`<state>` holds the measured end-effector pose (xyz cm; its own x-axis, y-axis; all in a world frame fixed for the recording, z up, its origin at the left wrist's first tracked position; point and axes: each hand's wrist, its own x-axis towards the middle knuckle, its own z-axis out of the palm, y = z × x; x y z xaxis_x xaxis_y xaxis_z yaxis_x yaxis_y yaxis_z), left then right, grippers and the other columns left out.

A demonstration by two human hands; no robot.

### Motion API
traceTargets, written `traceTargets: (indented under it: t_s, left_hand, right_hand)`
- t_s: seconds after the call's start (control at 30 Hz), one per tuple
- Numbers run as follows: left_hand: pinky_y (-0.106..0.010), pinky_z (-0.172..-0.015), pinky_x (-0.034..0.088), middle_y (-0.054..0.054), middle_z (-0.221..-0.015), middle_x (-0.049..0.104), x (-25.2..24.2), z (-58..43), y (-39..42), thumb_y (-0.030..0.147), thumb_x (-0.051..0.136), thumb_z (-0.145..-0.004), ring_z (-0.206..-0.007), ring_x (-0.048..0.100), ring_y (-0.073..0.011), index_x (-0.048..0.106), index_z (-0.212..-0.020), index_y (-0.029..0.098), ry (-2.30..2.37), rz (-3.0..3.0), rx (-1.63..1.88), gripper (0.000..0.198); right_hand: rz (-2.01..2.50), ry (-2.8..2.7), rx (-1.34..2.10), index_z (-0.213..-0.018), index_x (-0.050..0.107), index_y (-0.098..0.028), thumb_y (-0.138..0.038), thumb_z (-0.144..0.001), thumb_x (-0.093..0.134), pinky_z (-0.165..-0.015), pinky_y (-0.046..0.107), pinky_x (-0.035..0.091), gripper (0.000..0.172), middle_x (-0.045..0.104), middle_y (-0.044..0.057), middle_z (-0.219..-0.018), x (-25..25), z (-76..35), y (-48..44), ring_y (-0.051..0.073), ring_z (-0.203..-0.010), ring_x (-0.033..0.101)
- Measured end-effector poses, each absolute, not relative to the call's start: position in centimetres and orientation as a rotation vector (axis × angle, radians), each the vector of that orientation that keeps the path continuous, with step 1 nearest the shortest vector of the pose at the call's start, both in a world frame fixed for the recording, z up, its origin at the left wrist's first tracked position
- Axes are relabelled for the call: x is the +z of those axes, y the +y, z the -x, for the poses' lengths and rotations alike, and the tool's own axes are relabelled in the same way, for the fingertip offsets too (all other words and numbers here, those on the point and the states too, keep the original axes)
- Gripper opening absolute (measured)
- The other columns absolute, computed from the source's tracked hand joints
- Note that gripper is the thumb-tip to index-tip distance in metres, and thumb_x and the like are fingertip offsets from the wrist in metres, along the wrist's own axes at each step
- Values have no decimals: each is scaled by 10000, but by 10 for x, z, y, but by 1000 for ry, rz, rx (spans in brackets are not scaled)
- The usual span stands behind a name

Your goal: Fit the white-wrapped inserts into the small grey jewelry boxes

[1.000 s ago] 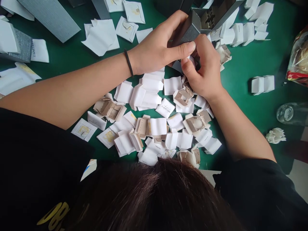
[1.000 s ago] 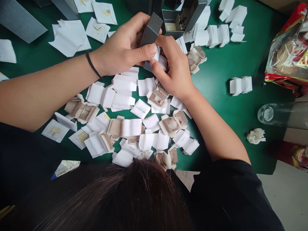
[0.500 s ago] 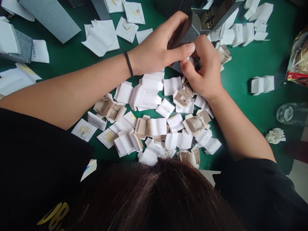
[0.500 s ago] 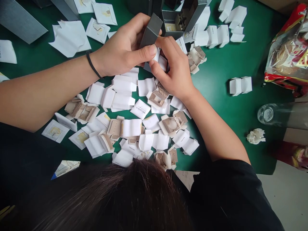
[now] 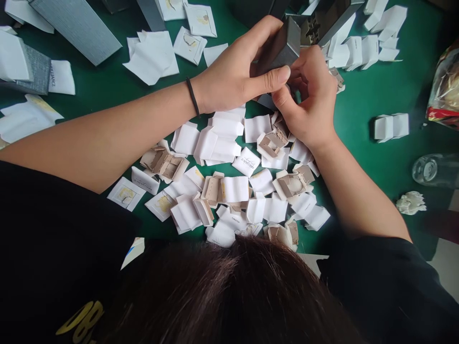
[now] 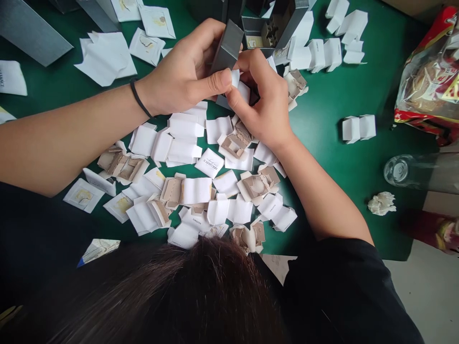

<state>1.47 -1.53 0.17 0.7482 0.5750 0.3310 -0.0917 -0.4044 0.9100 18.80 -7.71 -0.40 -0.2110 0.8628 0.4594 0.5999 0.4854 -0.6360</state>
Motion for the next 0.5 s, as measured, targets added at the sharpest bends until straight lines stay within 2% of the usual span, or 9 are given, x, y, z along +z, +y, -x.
traceTargets:
  t_s: [0.1,0.2,0.37,0.43,0.5]
  left_hand:
    - [-424,-1056,429,0,-995,378,3,-14,-16,326,492,-878,-924,460,18,344,-1222,-105,425,-1818,728,570]
    - [-451,-981,491,12,-985,390,2,-14,-17,358,483,-879,-848,445,42,337,-1232,-81,459,-1754,693,582]
    - [-316,-781,587,8,-950,389,0,-15,-15,560,504,-738,-865,446,17,378,-1195,-60,480,-1725,740,781]
    - [-332,-786,589,8,-958,407,-1,-15,-15,588,512,-694,-871,470,10,381,-1202,-49,483,-1715,735,826]
    - [-413,-865,565,7,-978,429,-1,-15,-15,599,521,-668,-892,495,0,378,-1215,-54,481,-1708,733,863]
  right_hand:
    - [1272,-1931,436,-851,507,-253,-590,-849,504,-623,284,426,337,559,16,-846,-4,-190,-75,105,-650,449]
    - [1295,-1952,496,-880,533,-261,-665,-829,478,-668,297,430,411,560,32,-850,-5,-193,-73,122,-700,460]
    - [1329,-1992,480,-954,550,-269,-721,-810,439,-725,315,444,487,588,52,-916,-7,-198,-71,148,-783,488]
    - [1330,-1991,449,-943,554,-273,-710,-814,440,-724,330,450,469,590,53,-911,-7,-198,-71,157,-780,496]
    - [1334,-1983,434,-914,553,-277,-693,-815,452,-725,345,456,440,593,49,-888,-7,-197,-71,162,-765,503]
